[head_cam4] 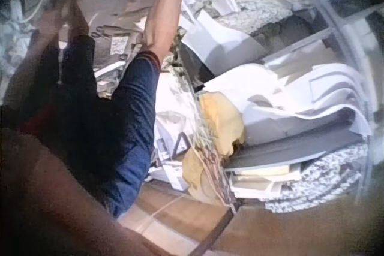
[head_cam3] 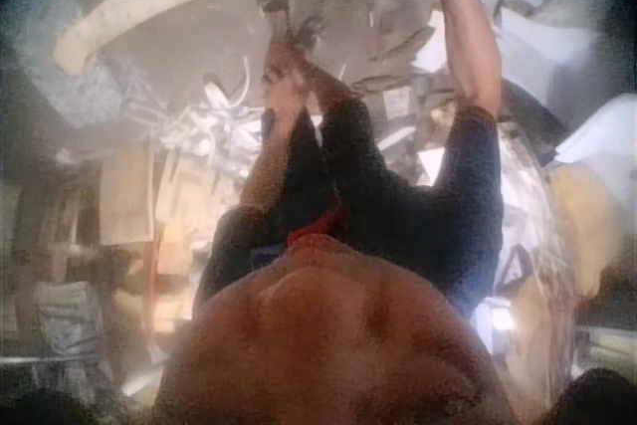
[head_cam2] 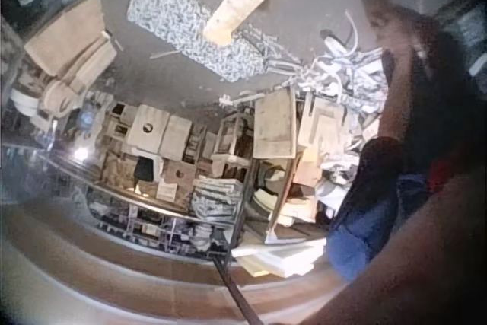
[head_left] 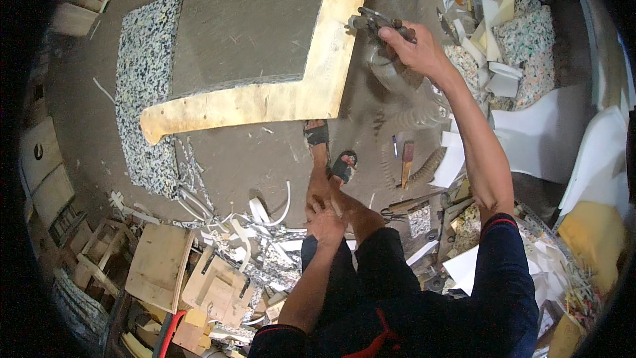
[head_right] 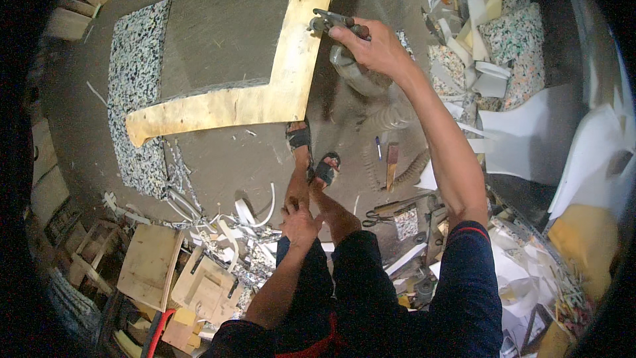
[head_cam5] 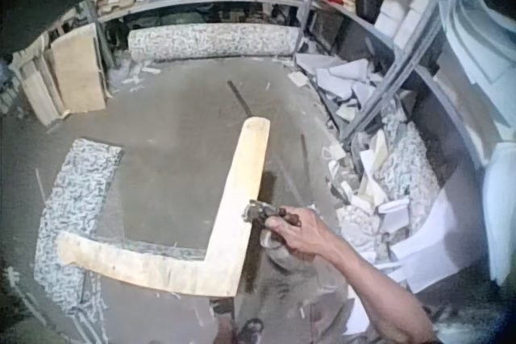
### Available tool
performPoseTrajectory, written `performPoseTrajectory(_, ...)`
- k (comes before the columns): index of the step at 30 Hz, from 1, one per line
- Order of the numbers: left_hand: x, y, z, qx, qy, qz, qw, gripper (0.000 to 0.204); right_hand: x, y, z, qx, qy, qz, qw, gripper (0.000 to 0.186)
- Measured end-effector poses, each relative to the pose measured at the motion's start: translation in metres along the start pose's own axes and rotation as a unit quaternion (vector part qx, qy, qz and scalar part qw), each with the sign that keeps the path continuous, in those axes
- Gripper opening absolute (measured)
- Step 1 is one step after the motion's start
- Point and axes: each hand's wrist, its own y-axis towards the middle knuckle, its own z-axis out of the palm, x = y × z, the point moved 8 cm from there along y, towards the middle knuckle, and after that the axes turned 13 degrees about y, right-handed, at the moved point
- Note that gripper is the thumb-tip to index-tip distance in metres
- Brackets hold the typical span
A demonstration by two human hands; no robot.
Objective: The person applies adhesive to a wooden chair frame, then cuts and fits white foam padding onto the seat and backrest. They trim excess foam and smooth the edges to complete the upholstery.
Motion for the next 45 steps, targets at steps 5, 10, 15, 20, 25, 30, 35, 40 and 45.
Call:
performPoseTrajectory(5, 0.013, 0.026, -0.021, 0.025, -0.085, 0.001, 0.996, 0.081, 0.021, 0.042, -0.023, -0.010, 0.018, 0.005, 1.000, 0.075)
performPoseTrajectory(10, 0.020, 0.043, -0.042, -0.024, -0.084, 0.025, 0.996, 0.068, 0.029, 0.085, -0.041, -0.002, 0.002, 0.036, 0.999, 0.059)
performPoseTrajectory(15, 0.015, 0.059, -0.042, 0.043, -0.077, 0.015, 0.996, 0.066, 0.040, 0.118, -0.071, -0.088, -0.010, -0.026, 0.996, 0.062)
performPoseTrajectory(20, 0.013, 0.068, -0.043, 0.049, -0.061, 0.011, 0.997, 0.066, 0.042, 0.147, -0.094, -0.099, -0.039, -0.036, 0.994, 0.066)
performPoseTrajectory(25, 0.012, 0.070, -0.039, 0.055, -0.053, 0.014, 0.997, 0.069, 0.023, 0.166, -0.116, -0.147, -0.009, -0.025, 0.989, 0.067)
performPoseTrajectory(30, 0.007, 0.067, -0.042, 0.029, -0.046, 0.030, 0.998, 0.069, 0.022, 0.158, -0.133, -0.180, -0.051, -0.044, 0.981, 0.068)
performPoseTrajectory(35, 0.006, 0.067, -0.038, -0.014, -0.052, 0.045, 0.998, 0.063, 0.015, 0.140, -0.131, -0.180, -0.065, -0.047, 0.980, 0.066)
performPoseTrajectory(40, 0.001, 0.062, -0.040, -0.035, -0.030, 0.044, 0.998, 0.061, -0.006, 0.105, -0.118, -0.060, -0.058, -0.032, 0.996, 0.059)
performPoseTrajectory(45, -0.005, 0.048, -0.041, 0.014, -0.030, 0.036, 0.999, 0.060, -0.005, 0.042, -0.086, 0.005, -0.042, -0.015, 0.999, 0.051)
